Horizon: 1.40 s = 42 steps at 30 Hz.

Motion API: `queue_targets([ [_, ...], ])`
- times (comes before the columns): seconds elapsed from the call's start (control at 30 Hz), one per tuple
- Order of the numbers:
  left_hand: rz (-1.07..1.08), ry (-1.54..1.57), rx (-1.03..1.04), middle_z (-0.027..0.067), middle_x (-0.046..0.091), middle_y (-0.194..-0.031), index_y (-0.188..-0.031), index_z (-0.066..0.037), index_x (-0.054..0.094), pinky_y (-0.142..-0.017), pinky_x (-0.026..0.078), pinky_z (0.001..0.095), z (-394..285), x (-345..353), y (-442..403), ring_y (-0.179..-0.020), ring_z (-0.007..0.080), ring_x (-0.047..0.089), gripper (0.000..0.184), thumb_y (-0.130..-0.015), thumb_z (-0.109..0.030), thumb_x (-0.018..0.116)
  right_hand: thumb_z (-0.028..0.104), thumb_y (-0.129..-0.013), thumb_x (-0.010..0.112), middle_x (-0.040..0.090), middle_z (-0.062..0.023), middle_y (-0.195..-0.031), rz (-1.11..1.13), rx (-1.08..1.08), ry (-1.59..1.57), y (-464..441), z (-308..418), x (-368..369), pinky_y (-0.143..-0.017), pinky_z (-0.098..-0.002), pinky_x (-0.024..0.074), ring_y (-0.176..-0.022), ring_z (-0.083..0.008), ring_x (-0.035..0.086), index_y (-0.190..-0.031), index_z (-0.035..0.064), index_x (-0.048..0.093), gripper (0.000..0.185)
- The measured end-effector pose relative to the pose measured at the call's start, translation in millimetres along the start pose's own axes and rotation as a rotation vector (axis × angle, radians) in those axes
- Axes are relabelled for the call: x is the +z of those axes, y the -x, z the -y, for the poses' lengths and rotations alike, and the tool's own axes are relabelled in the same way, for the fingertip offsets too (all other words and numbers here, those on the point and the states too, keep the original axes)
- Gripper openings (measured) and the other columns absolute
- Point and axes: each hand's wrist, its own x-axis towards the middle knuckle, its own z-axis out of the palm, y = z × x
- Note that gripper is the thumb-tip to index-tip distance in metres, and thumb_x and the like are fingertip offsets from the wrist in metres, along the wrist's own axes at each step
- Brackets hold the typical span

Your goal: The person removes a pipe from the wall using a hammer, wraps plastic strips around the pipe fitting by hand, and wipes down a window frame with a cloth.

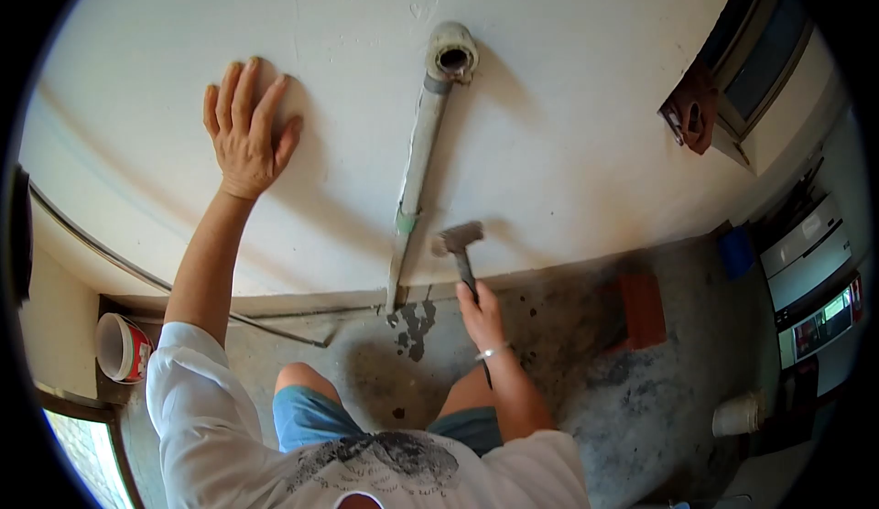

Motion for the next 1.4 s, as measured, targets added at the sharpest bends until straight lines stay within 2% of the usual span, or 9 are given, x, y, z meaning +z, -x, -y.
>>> queue_targets([
  [0.17,0.033,-0.024,0.029,0.0107,0.038,-0.127,-0.115,-0.016,0.049,-0.102,0.013,0.0419,0,0,2,-0.122,0.0266,0.03,0.041,-0.078,-0.033,0.052,0.023,-0.087,0.048,0.036,0.0048,-0.052,0.087,0.159,-0.244,24,38,-17,-0.036,-0.0177,0.0253,-0.041,-0.002,0.032,-0.089,0.005,0.049,0.018],
  [0.37,0.038,-0.045,0.023,0.0107,0.037,-0.129,-0.116,-0.017,0.047,-0.102,0.013,0.0418,1,1,1,-0.123,0.0264,0.029,0.042,-0.077,-0.033,0.051,0.025,-0.089,0.045,0.039,0.0033,-0.057,0.391,-0.041,-0.429,33,46,-12,-0.039,-0.0176,0.0279,-0.046,-0.0028,0.034,-0.091,0.0028,0.048,0.023],
  [0.57,0.033,-0.027,0.0,0.0077,0.037,-0.129,-0.117,-0.021,0.047,-0.102,0.012,0.0403,1,2,0,-0.122,0.0242,0.029,0.042,-0.077,-0.035,0.052,0.026,-0.09,0.04,0.038,0.002,-0.056,0.274,0.086,-0.35,26,70,7,-0.039,-0.0178,0.0275,-0.046,-0.0038,0.033,-0.094,0.0026,0.047,0.025],
  [0.7,0.039,-0.015,0.01,0.0087,0.037,-0.129,-0.117,-0.019,0.046,-0.102,0.012,0.04,2,0,1,-0.123,0.0251,0.029,0.044,-0.076,-0.033,0.054,0.027,-0.091,0.038,0.038,0.0024,-0.055,0.209,-0.122,-0.319,15,96,14,-0.038,-0.0177,0.0279,-0.042,-0.0032,0.033,-0.092,0.0029,0.045,0.025],
  [0.97,0.054,0.013,-0.015,0.0068,0.037,-0.129,-0.117,-0.02,0.048,-0.103,0.012,0.0398,2,-2,5,-0.123,0.0235,0.029,0.043,-0.077,-0.034,0.055,0.024,-0.089,0.043,0.037,0.0058,-0.057,0.147,0.146,-0.116,9,101,-11,-0.04,-0.0169,0.0258,-0.046,-0.0014,0.031,-0.087,0.0035,0.05,0.022],
  [1.23,0.051,0.013,-0.005,0.006,0.038,-0.129,-0.117,-0.022,0.049,-0.103,0.012,0.0388,3,-1,3,-0.123,0.0231,0.03,0.042,-0.077,-0.035,0.054,0.022,-0.09,0.043,0.036,0.0055,-0.057,0.107,-0.273,-0.006,2,83,3,-0.038,-0.0164,0.024,-0.044,-0.0006,0.031,-0.091,0.0053,0.047,0.017],
  [1.3,0.041,0.026,-0.015,0.0061,0.038,-0.129,-0.117,-0.022,0.048,-0.103,0.012,0.039,4,0,3,-0.122,0.023,0.03,0.042,-0.077,-0.034,0.054,0.022,-0.089,0.044,0.036,0.0055,-0.056,0.117,-0.162,0.234,-3,63,2,-0.038,-0.0164,0.0241,-0.044,-0.001,0.031,-0.09,0.0054,0.048,0.017],
  [1.33,0.033,0.016,-0.021,0.0061,0.038,-0.129,-0.117,-0.022,0.048,-0.103,0.012,0.039,6,0,1,-0.122,0.023,0.03,0.042,-0.077,-0.034,0.054,0.021,-0.088,0.046,0.04,0.0048,-0.057,0.141,-0.019,0.068,2,70,-7,-0.045,-0.0197,0.0308,-0.049,-0.0041,0.034,-0.084,0.0024,0.049,0.019],
  [1.4,0.031,0.048,-0.04,0.0026,0.039,-0.128,-0.116,-0.026,0.048,-0.104,0.011,0.0384,3,0,2,-0.121,0.0203,0.031,0.044,-0.073,-0.034,0.058,0.023,-0.089,0.044,0.038,0.0048,-0.057,0.111,0.036,-0.045,14,78,-10,-0.041,-0.018,0.0276,-0.046,-0.0028,0.032,-0.086,0.0037,0.048,0.02],
])
